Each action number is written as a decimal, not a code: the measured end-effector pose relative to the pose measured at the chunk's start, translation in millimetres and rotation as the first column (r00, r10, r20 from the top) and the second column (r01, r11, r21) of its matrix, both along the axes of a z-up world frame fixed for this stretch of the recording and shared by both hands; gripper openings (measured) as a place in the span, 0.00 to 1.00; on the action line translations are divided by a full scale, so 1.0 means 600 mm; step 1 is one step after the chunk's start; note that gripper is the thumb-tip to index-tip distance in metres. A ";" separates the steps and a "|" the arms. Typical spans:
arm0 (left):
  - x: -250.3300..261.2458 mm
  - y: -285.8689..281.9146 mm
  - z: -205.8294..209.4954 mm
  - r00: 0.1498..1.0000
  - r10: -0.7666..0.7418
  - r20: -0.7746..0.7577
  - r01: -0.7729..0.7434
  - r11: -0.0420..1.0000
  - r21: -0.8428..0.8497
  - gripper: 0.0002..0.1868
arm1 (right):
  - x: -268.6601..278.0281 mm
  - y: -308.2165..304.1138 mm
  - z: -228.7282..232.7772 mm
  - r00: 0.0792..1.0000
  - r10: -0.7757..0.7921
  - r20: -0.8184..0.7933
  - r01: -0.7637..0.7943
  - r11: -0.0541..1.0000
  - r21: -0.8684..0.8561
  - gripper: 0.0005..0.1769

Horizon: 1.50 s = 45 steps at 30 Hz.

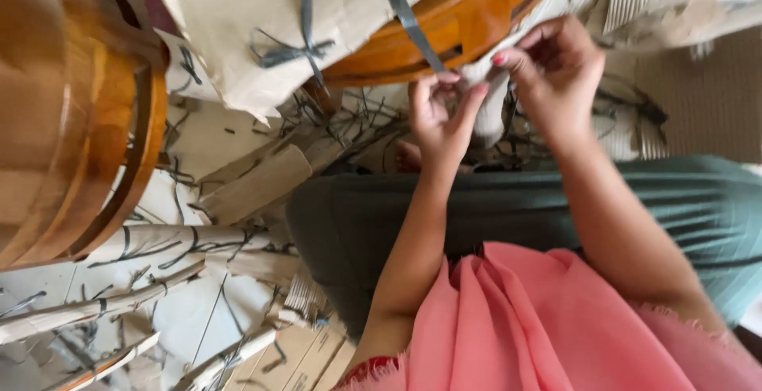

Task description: Wrapping wooden chair legs with corrugated cardboard and securing them with plastic ties for protection during transport.

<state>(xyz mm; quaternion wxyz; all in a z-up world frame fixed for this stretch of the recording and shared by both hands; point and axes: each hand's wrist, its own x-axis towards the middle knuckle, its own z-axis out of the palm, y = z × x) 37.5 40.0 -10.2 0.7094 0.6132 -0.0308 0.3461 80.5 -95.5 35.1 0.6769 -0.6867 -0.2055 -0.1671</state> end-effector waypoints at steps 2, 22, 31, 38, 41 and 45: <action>-0.013 -0.009 0.031 0.996 0.085 -0.032 -0.083 0.995 0.061 0.16 | -0.003 -0.019 0.003 0.994 0.064 -0.090 -0.065 0.998 -0.005 0.13; -0.111 -0.072 -0.028 0.977 0.180 0.113 -0.212 0.870 0.444 0.17 | 0.089 -0.115 -0.411 0.957 -0.208 -0.204 -0.133 0.309 -0.942 0.23; -0.121 -0.069 -0.015 0.999 0.049 -0.005 -0.043 0.918 0.394 0.10 | 0.101 -0.179 -0.353 0.951 -0.277 0.134 0.287 0.639 -0.714 0.09; -0.132 -0.074 0.011 0.978 -0.155 -0.139 0.192 0.929 0.315 0.05 | -0.005 -0.195 -0.046 0.929 -0.231 -0.289 0.050 0.852 -0.522 0.04; -0.136 -0.084 0.016 0.892 -0.327 -0.313 0.384 0.913 0.141 0.18 | -0.050 -0.198 0.025 0.921 -0.226 -0.317 0.014 0.833 -0.553 0.02; -0.136 -0.098 0.056 0.755 -0.524 -0.393 0.482 0.851 -0.208 0.43 | -0.102 -0.182 0.078 0.989 -0.040 -0.140 -0.056 0.786 -0.616 0.03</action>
